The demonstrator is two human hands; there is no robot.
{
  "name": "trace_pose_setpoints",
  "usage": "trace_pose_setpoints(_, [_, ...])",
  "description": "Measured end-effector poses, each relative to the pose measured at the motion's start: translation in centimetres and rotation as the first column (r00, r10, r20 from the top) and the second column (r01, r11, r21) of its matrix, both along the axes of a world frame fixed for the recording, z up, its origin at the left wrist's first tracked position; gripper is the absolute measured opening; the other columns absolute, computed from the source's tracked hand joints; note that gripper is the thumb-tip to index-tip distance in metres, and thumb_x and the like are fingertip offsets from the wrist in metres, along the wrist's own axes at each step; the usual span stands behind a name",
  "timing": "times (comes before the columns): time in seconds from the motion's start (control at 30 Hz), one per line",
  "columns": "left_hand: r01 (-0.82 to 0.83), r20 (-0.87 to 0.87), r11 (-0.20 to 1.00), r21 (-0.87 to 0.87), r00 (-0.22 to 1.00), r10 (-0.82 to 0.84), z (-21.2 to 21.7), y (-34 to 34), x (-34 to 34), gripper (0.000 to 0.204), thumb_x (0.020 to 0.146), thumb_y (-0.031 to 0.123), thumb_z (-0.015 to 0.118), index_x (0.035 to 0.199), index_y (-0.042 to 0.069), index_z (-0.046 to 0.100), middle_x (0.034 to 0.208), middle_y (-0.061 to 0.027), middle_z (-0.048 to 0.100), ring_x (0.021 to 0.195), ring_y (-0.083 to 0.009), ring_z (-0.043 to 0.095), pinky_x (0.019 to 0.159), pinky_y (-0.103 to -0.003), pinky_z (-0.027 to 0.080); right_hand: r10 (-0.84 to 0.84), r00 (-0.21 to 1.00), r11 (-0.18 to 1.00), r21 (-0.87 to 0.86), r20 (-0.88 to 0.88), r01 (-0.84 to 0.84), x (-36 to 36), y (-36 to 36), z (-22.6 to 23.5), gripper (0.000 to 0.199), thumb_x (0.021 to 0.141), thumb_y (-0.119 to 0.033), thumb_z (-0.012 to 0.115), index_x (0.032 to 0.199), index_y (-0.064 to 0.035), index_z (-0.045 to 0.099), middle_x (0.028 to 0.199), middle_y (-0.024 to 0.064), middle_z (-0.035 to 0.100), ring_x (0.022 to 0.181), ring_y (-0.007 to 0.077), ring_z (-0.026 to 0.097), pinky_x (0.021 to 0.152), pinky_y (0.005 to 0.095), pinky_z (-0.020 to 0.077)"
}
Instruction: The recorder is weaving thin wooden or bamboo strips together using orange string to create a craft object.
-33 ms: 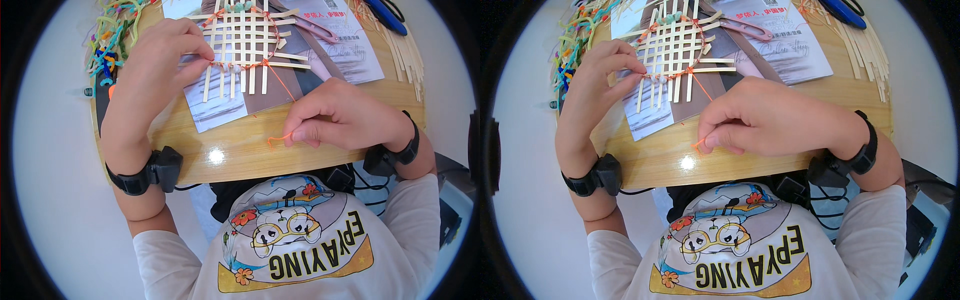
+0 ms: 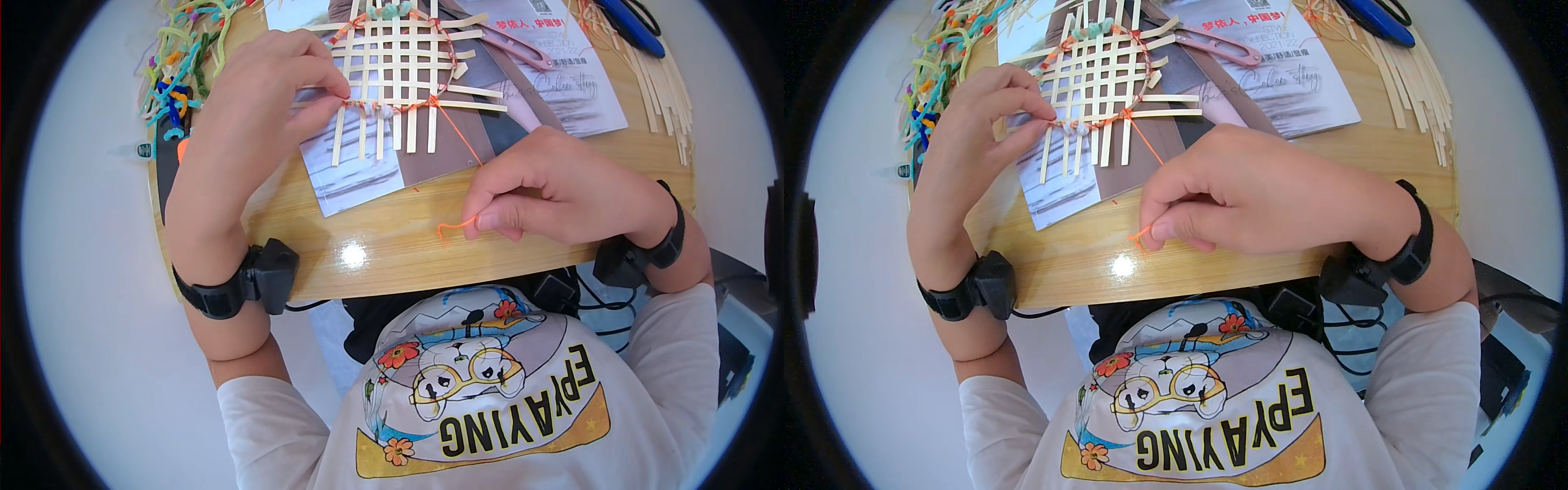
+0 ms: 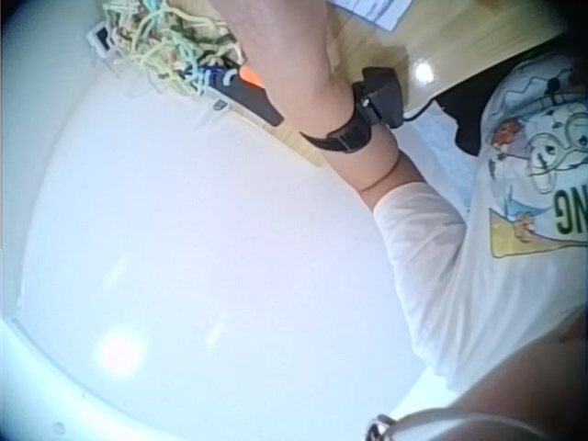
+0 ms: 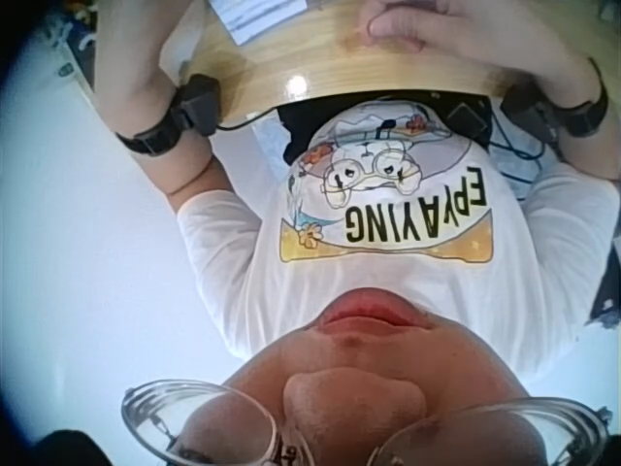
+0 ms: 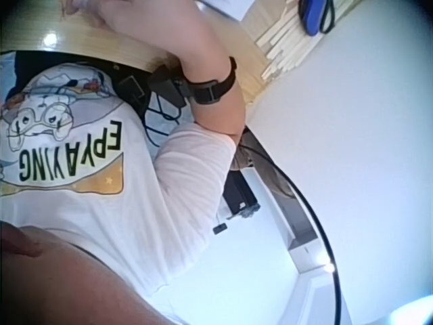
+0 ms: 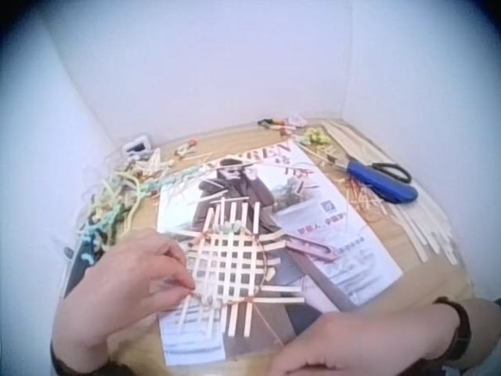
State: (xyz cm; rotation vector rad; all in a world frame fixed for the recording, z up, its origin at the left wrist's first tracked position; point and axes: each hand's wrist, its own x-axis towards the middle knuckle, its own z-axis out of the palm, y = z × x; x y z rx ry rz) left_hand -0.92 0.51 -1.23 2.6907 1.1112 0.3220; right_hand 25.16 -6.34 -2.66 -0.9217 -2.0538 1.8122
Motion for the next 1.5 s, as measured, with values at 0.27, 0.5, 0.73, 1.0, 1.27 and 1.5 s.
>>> trace_pose_setpoints(0.27, [0.002, 0.001, 1.0, -0.019, 1.0, -0.002, -0.1, 0.2, 0.3, 0.009, 0.073, 0.001, 0.063, 0.082, 0.001, 0.062, 0.089, -0.0063, 0.058, 0.088, -0.0239, 0.054, 0.079, -0.031, 0.042, -0.003, 1.0, 1.0, -0.014, -0.009, 0.003, 0.0, 0.0, 0.0, 0.014, 0.087, -0.013, 0.059, 0.086, -0.0002, 0.064, 0.059, 0.004, 0.055, 0.052, 0.0107, 0.051, 0.05, 0.0254, 0.0404])
trace_pose_setpoints(0.5, [0.009, 0.173, 0.991, -0.132, 0.985, 0.015, -0.5, 0.4, -0.1, 0.017, 0.077, -0.002, 0.056, 0.092, 0.001, 0.062, 0.093, -0.007, 0.06, 0.089, -0.0202, 0.057, 0.08, -0.028, 0.044, 0.0, 1.0, 1.0, -0.02, -0.007, 0.0, 0.0, 0.0, 0.1, 0.014, 0.088, -0.013, 0.058, 0.087, -0.0002, 0.064, 0.06, 0.0047, 0.056, 0.054, 0.0114, 0.053, 0.051, 0.0258, 0.0406])
trace_pose_setpoints(0.73, [-0.166, 0.163, 0.985, 0.04, 0.974, 0.157, -0.3, 0.7, -0.5, 0.017, 0.081, -0.002, 0.054, 0.095, 0.001, 0.063, 0.095, -0.0075, 0.061, 0.092, -0.0188, 0.057, 0.082, -0.027, 0.044, -0.018, 1.0, 1.0, -0.009, -0.005, 0.018, 0.0, -0.1, 0.1, 0.014, 0.087, -0.013, 0.059, 0.086, 0.0, 0.064, 0.06, 0.0055, 0.057, 0.053, 0.0127, 0.052, 0.05, 0.0271, 0.0404])
trace_pose_setpoints(1.0, [0.011, 0.083, 0.999, -0.046, 0.997, -0.008, 0.2, 0.3, 0.0, 0.017, 0.072, 0.0, 0.064, 0.089, 0.002, 0.063, 0.093, -0.0064, 0.058, 0.092, -0.0213, 0.054, 0.082, -0.029, 0.042, -0.015, 1.0, 1.0, 0.013, 0.0, 0.015, 0.0, 0.0, -0.1, 0.015, 0.087, -0.014, 0.059, 0.085, -0.0003, 0.064, 0.058, 0.0049, 0.056, 0.051, 0.0126, 0.05, 0.049, 0.0275, 0.0387])
trace_pose_setpoints(1.27, [-0.02, 0.109, 0.994, -0.11, 0.994, 0.032, -0.3, 0.0, 0.6, 0.014, 0.071, 0.001, 0.064, 0.085, 0.001, 0.061, 0.09, -0.007, 0.053, 0.086, -0.0217, 0.054, 0.077, -0.029, 0.043, -0.027, 1.0, 1.0, 0.014, -0.011, 0.027, 0.0, -0.1, -0.2, 0.014, 0.088, -0.013, 0.058, 0.086, -0.0002, 0.063, 0.061, 0.0049, 0.057, 0.054, 0.0112, 0.051, 0.051, 0.0264, 0.0393])
trace_pose_setpoints(1.5, [-0.037, 0.068, 0.997, -0.07, 0.997, 0.042, -0.3, -0.1, 0.8, 0.012, 0.073, 0.002, 0.063, 0.084, 0.001, 0.061, 0.09, -0.0075, 0.054, 0.085, -0.0221, 0.055, 0.075, -0.029, 0.044, -0.018, 1.0, 1.0, -0.023, 0.009, 0.018, 0.1, 0.0, -0.1, 0.016, 0.088, -0.014, 0.057, 0.088, -0.0004, 0.064, 0.062, 0.0054, 0.059, 0.055, 0.0105, 0.055, 0.051, 0.0246, 0.0409])
